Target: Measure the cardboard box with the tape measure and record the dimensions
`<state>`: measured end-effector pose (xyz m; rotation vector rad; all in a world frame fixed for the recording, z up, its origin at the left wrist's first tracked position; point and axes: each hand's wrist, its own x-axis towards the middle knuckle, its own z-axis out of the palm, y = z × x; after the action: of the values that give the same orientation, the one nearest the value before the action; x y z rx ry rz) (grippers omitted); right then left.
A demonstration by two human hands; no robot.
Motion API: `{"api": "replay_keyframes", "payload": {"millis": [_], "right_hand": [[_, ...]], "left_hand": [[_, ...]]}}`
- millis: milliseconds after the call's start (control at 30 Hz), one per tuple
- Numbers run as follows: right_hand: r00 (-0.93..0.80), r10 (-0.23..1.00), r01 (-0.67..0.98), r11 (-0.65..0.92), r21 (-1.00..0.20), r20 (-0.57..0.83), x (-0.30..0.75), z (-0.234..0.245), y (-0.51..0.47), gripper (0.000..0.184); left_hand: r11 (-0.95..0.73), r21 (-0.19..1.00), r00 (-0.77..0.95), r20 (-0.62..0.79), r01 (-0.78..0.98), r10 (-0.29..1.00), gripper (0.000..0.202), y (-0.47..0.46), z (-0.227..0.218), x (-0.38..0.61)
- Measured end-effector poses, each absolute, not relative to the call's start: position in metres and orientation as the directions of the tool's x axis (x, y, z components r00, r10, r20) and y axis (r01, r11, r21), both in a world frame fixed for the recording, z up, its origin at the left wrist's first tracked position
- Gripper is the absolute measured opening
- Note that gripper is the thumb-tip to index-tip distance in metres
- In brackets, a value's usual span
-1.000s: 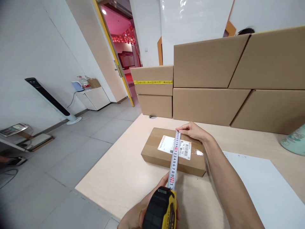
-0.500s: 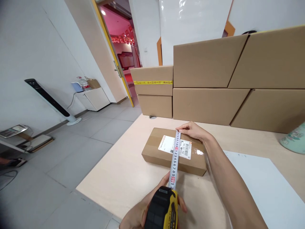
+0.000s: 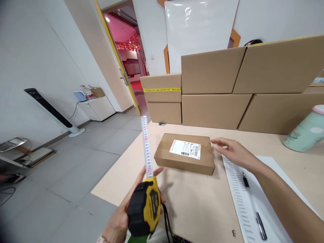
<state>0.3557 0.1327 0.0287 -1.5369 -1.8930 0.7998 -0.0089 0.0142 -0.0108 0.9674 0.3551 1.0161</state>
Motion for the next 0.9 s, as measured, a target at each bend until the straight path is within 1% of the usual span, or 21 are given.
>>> {"api": "replay_keyframes", "payload": {"millis": [67,133,200,267,333,400,467,500,567,667,733,767,833,900], "right_hand": [[-0.107,0.993,0.632,0.103,-0.768,0.045,0.361,0.007,0.11,0.043],[-0.096,0.995,0.57,0.064,-0.819,0.011,0.36,-0.011,0.092,0.044],[-0.118,0.992,0.479,0.022,-0.877,-0.039,0.352,-0.021,0.079,0.051],[-0.139,0.986,0.411,-0.025,-0.911,-0.09,0.339,-0.022,0.068,0.064],[-0.113,0.987,0.374,-0.065,-0.925,-0.115,0.327,-0.019,0.061,0.076],[-0.059,0.991,0.352,-0.089,-0.932,-0.117,0.318,-0.015,0.056,0.08],[-0.012,0.994,0.37,-0.093,-0.924,-0.106,0.317,-0.01,0.054,0.084],[0.002,0.996,0.406,-0.087,-0.91,-0.095,0.319,-0.007,0.054,0.087],[0.027,0.999,0.528,-0.05,-0.848,-0.042,0.326,0.001,0.057,0.095],[0.034,0.994,0.743,0.043,-0.668,0.103,0.339,0.017,0.068,0.102],[0.029,0.983,0.838,0.075,-0.541,0.182,0.343,0.028,0.08,0.099],[0.03,0.978,0.866,0.077,-0.495,0.205,0.344,0.032,0.087,0.096],[0.03,0.973,0.895,0.075,-0.44,0.228,0.342,0.04,0.102,0.089],[0.027,0.964,0.909,0.087,-0.407,0.265,0.336,0.044,0.116,0.083]], "left_hand": [[0.134,0.808,0.412,0.144,-0.574,0.9,0.101,0.015,-0.013,-0.026],[0.106,0.804,0.327,0.114,-0.586,0.938,0.093,0.02,-0.018,-0.037],[0.103,0.805,0.281,0.08,-0.584,0.956,0.085,0.028,-0.024,-0.042],[0.115,0.808,0.274,0.059,-0.578,0.96,0.08,0.039,-0.03,-0.041],[0.136,0.809,0.298,0.05,-0.572,0.953,0.08,0.048,-0.034,-0.034],[0.155,0.809,0.335,0.055,-0.567,0.941,0.081,0.054,-0.034,-0.027],[0.163,0.803,0.364,0.071,-0.573,0.929,0.079,0.055,-0.029,-0.022],[0.166,0.796,0.378,0.084,-0.582,0.922,0.078,0.054,-0.023,-0.02],[0.174,0.777,0.412,0.118,-0.605,0.904,0.076,0.053,-0.009,-0.02],[0.171,0.753,0.462,0.193,-0.635,0.866,0.08,0.058,0.02,-0.021],[0.172,0.752,0.48,0.211,-0.636,0.851,0.084,0.068,0.037,-0.021],[0.176,0.757,0.485,0.205,-0.629,0.85,0.085,0.075,0.044,-0.02],[0.176,0.771,0.48,0.186,-0.613,0.858,0.083,0.086,0.054,-0.018],[0.152,0.775,0.467,0.201,-0.614,0.861,0.077,0.092,0.061,-0.015]]}}
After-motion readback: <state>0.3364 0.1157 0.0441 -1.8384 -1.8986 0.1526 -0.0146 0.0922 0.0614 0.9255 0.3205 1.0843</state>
